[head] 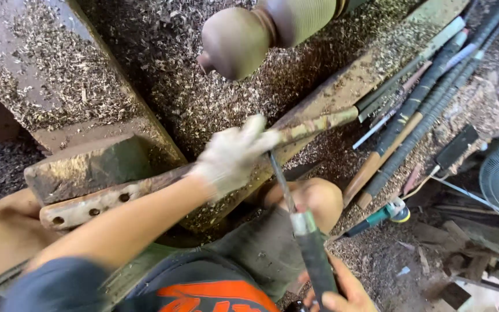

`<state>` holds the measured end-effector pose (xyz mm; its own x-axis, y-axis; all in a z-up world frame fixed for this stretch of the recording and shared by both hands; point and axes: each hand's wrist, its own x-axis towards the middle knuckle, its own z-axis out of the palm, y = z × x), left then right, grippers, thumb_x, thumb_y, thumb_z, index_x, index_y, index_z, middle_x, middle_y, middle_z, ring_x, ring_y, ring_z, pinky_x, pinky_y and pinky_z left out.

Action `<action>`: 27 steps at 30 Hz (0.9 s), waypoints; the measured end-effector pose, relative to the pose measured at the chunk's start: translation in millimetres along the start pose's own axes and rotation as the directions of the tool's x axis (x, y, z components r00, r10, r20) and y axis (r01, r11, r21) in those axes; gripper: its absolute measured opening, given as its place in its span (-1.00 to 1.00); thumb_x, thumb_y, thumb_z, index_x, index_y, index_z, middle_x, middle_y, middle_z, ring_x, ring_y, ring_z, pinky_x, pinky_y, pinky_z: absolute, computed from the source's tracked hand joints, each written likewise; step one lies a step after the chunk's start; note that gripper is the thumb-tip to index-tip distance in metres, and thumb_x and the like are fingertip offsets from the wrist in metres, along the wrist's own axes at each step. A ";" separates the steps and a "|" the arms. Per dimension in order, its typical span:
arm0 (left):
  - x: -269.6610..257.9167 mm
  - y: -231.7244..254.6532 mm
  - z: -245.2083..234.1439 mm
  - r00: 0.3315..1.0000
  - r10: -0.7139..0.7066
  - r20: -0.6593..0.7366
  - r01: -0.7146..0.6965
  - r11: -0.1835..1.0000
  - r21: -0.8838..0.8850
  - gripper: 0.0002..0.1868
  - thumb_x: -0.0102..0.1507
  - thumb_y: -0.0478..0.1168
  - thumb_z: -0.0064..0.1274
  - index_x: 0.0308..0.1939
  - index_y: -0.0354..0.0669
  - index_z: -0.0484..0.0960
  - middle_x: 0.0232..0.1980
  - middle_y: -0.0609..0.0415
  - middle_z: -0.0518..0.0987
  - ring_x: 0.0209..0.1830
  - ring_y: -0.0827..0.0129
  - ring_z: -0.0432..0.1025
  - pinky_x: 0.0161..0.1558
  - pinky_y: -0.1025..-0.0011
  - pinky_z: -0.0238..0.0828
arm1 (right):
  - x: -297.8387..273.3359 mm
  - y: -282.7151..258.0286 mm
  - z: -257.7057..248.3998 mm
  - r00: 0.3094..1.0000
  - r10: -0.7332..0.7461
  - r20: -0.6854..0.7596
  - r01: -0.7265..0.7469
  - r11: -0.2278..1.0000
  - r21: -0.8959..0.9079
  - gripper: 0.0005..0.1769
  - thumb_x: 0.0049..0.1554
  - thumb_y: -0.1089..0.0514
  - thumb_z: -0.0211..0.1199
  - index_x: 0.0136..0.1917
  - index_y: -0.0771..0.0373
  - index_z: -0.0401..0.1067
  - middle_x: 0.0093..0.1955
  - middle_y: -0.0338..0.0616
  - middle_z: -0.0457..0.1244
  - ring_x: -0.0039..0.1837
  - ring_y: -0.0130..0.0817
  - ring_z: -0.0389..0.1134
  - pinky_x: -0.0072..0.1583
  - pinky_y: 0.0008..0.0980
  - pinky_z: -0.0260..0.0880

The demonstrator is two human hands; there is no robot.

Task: The person sits at a lathe shaping a spinning wooden workpiece, holding a chisel against the rotating wood with one gloved hand braced on the tool rest and the other steadying the handle. They occasionally reach up to touch the workpiece to check its surface before resuming cutting.

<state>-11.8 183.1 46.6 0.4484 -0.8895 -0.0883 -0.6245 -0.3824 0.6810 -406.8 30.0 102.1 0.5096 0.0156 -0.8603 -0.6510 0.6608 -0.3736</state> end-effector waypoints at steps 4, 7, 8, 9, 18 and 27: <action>44.1 -7.6 49.6 0.999 0.031 -0.018 -0.032 0.999 -0.024 -0.49 0.20 -0.34 0.05 0.23 -0.01 0.36 0.08 -0.28 0.38 -0.51 0.07 0.46 -0.50 0.17 0.47 | 0.0 -41.9 97.0 0.978 -0.028 -0.207 0.021 0.999 -0.039 0.14 -0.11 0.10 0.22 0.67 0.06 -0.19 0.34 0.30 0.26 -0.15 -0.06 0.48 -0.25 -0.23 0.53; 51.5 -4.9 34.7 0.847 -0.310 0.432 0.343 0.939 0.001 -0.75 0.53 -0.06 -0.21 0.16 -0.11 0.36 -0.17 -0.05 0.53 -0.42 0.26 0.45 -0.46 0.27 0.48 | 7.0 -32.1 108.4 0.972 -0.206 -0.109 0.206 0.979 -0.011 0.12 -0.02 0.07 0.25 0.66 0.10 -0.27 0.19 0.34 0.24 -0.31 -0.23 0.35 -0.39 -0.29 0.39; 53.5 -5.7 31.5 0.845 -0.301 0.443 0.336 0.942 -0.001 -0.75 0.53 -0.06 -0.21 0.16 -0.11 0.36 -0.17 -0.05 0.53 -0.42 0.26 0.45 -0.46 0.27 0.48 | 7.6 -33.1 113.5 0.971 -0.204 -0.121 0.205 0.979 -0.003 0.12 -0.02 0.07 0.25 0.66 0.10 -0.27 0.19 0.34 0.24 -0.31 -0.23 0.35 -0.39 -0.29 0.39; 54.9 -7.2 28.1 0.848 -0.243 0.471 0.236 0.969 0.074 -0.75 0.43 -0.14 -0.10 0.15 -0.08 0.35 -0.18 -0.06 0.48 -0.43 0.25 0.44 -0.48 0.30 0.48 | 8.5 -34.8 118.3 0.972 -0.180 -0.150 0.178 0.984 -0.027 0.13 -0.03 0.06 0.24 0.67 0.09 -0.26 0.14 0.30 0.25 -0.33 -0.24 0.33 -0.39 -0.31 0.37; 77.0 -17.0 -8.5 0.727 -0.245 0.641 0.220 0.968 0.120 -0.45 0.09 -0.11 0.36 0.07 -0.13 0.47 -0.13 -0.01 0.46 -0.22 0.19 0.48 -0.23 0.29 0.52 | 33.5 -39.0 139.6 0.962 -0.137 -0.234 0.098 0.981 -0.169 0.26 -0.10 0.18 0.35 0.71 -0.02 -0.29 -0.05 0.08 0.25 -0.32 -0.33 0.33 -0.36 -0.34 0.39; 72.3 -26.2 1.1 0.851 -0.094 0.517 0.087 0.995 0.038 -0.42 -0.05 -0.08 0.39 0.00 -0.18 0.62 -0.04 -0.14 0.43 -0.07 0.04 0.47 -0.05 0.22 0.51 | 41.8 -24.1 137.4 0.952 -0.203 -0.230 0.167 0.972 -0.168 0.29 -0.09 0.27 0.37 0.72 0.02 -0.31 -0.05 0.04 0.25 -0.30 -0.36 0.35 -0.37 -0.36 0.42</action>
<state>36.3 128.6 21.6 0.1094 -0.8502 -0.5150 -0.6073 -0.4674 0.6425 -292.5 117.9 122.7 0.4879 -0.2915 -0.8228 -0.6420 0.5188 -0.5645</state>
